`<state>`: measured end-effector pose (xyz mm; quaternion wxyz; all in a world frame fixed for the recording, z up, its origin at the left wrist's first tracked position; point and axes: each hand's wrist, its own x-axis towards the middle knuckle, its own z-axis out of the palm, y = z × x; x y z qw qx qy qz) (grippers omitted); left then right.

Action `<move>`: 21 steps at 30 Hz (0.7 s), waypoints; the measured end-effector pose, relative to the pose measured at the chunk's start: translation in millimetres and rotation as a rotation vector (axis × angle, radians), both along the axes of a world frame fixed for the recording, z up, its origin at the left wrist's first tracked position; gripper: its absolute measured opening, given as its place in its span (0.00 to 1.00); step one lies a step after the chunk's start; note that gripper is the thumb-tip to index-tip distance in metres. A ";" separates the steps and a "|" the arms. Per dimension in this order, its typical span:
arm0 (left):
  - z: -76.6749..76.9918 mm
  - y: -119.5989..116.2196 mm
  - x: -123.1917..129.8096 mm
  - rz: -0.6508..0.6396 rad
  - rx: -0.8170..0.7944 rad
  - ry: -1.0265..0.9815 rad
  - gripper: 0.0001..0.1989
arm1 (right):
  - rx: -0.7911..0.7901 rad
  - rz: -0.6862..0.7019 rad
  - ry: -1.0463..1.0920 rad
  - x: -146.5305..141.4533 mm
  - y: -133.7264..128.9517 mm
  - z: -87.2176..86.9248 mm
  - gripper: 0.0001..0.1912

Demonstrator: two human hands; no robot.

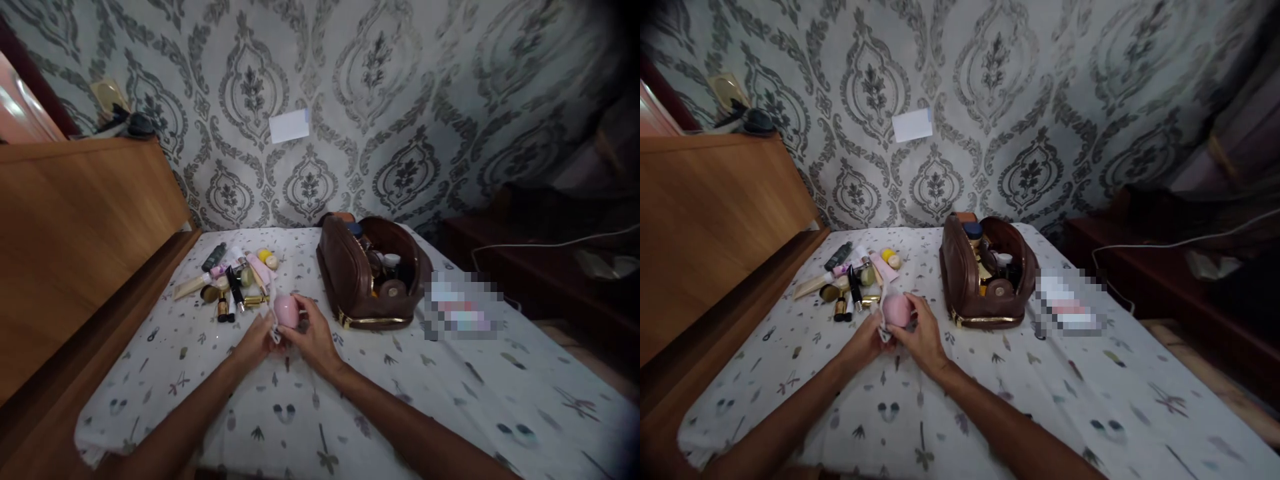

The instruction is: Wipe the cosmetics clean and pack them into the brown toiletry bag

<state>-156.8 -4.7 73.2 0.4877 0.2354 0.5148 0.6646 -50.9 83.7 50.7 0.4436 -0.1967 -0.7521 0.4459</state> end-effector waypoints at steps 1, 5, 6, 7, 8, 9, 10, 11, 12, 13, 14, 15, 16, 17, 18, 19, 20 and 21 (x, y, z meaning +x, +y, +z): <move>-3.4 -0.8 -0.2 -0.011 -0.003 0.020 0.30 | 0.012 -0.008 -0.006 -0.1 0.4 -0.8 0.28; -13.9 -2.8 -2.4 -0.055 -0.037 0.102 0.30 | 0.048 -0.028 -0.033 -0.4 0.9 -2.8 0.27; -14.9 -2.9 -3.1 -0.072 -0.047 0.122 0.30 | 0.051 -0.031 -0.036 -0.4 1.1 -2.8 0.27; -15.2 -2.9 -3.6 -0.089 -0.059 0.142 0.30 | 0.053 -0.033 -0.039 -0.4 1.6 -2.7 0.27; -15.0 -2.8 -4.0 -0.103 -0.071 0.164 0.29 | 0.056 -0.034 -0.042 -0.3 2.3 -2.6 0.27; -14.5 -2.8 -4.4 -0.111 -0.084 0.184 0.29 | 0.057 -0.036 -0.043 -0.3 3.1 -2.4 0.27; -13.9 -2.6 -4.7 -0.110 -0.099 0.203 0.29 | 0.057 -0.040 -0.044 -0.3 4.1 -2.3 0.27; -13.3 -2.5 -5.2 -0.104 -0.114 0.219 0.29 | 0.055 -0.046 -0.044 -0.4 5.2 -2.3 0.27; -13.0 -2.3 -5.7 -0.094 -0.128 0.233 0.29 | 0.051 -0.055 -0.043 -0.5 6.2 -2.5 0.28; -12.8 -2.2 -6.5 -0.081 -0.140 0.245 0.29 | 0.043 -0.065 -0.041 -0.6 7.1 -2.7 0.28; -12.7 -2.2 -7.4 -0.068 -0.149 0.257 0.29 | 0.032 -0.071 -0.041 -0.8 7.8 -2.9 0.28; -12.6 -2.3 -8.5 -0.054 -0.155 0.270 0.29 | 0.016 -0.073 -0.041 -1.0 8.3 -3.2 0.28; -12.3 -2.7 -9.5 -0.040 -0.157 0.284 0.29 | -0.002 -0.070 -0.043 -1.1 8.5 -3.4 0.29; -11.7 -3.4 -10.3 -0.025 -0.158 0.299 0.29 | -0.022 -0.064 -0.045 -1.2 8.2 -3.5 0.29; -10.6 -4.3 -10.7 -0.008 -0.157 0.314 0.29 | -0.043 -0.057 -0.045 -1.3 7.7 -3.4 0.29; -9.2 -5.4 -10.7 0.010 -0.156 0.329 0.29 | -0.063 -0.053 -0.046 -1.3 6.7 -3.1 0.29; -7.5 -6.6 -10.1 0.026 -0.151 0.342 0.29 | -0.080 -0.054 -0.045 -1.3 5.6 -2.5 0.29; -5.6 -7.8 -9.1 0.038 -0.143 0.356 0.28 | -0.093 -0.054 -0.044 -1.3 4.3 -1.8 0.29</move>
